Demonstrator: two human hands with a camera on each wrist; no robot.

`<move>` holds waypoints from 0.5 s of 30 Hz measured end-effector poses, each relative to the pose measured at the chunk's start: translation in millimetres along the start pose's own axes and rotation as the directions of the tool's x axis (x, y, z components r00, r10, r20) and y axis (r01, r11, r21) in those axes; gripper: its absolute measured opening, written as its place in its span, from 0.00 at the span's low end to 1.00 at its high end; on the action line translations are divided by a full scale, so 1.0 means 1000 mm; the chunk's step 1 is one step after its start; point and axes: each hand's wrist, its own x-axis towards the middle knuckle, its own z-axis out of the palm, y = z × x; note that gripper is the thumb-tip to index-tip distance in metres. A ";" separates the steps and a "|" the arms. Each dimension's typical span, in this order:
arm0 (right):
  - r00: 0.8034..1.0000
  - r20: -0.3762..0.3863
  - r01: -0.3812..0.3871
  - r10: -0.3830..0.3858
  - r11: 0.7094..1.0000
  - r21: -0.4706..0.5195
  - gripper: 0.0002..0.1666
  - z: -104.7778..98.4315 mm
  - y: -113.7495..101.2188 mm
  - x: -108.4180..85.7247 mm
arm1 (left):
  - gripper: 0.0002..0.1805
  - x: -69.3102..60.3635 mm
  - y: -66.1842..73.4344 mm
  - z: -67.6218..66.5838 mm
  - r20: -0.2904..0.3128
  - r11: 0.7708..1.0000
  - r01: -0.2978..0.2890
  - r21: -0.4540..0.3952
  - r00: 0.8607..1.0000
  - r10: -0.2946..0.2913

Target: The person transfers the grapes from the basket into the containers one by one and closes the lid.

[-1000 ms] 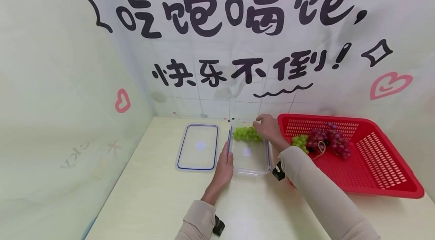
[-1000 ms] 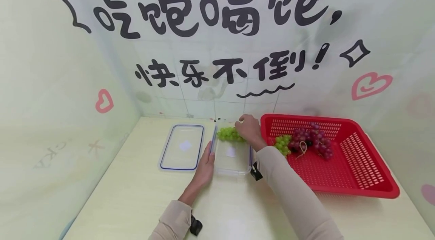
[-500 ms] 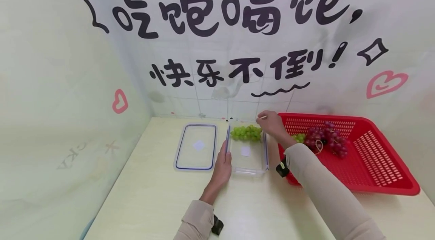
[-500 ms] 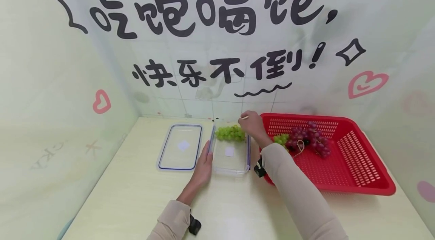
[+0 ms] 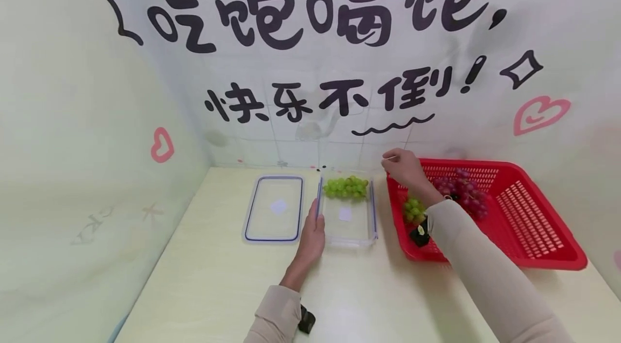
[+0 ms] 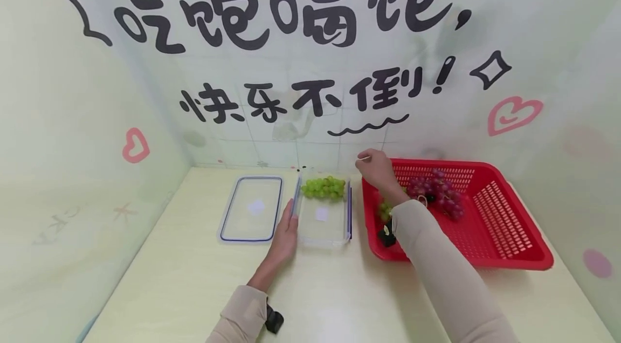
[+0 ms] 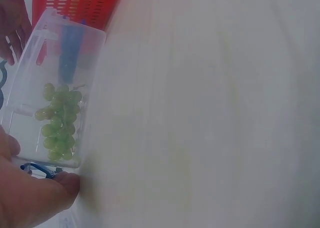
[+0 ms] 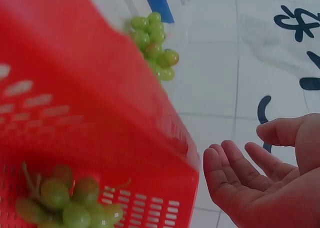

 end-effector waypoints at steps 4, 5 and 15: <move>0.999 -0.040 -0.011 0.009 0.999 -0.040 0.24 -0.017 0.005 -0.004 | 0.30 0.003 0.001 0.001 0.006 1.000 -0.010 -0.003 1.000 0.010; 0.999 -0.046 -0.017 0.014 0.999 -0.051 0.24 -0.022 0.006 -0.005 | 0.29 0.004 0.002 0.002 0.007 1.000 -0.010 0.001 1.000 0.010; 0.994 -0.068 -0.088 0.082 0.992 -0.094 0.26 -0.053 0.034 -0.010 | 0.29 0.003 -0.001 0.000 0.019 1.000 0.009 0.017 1.000 -0.010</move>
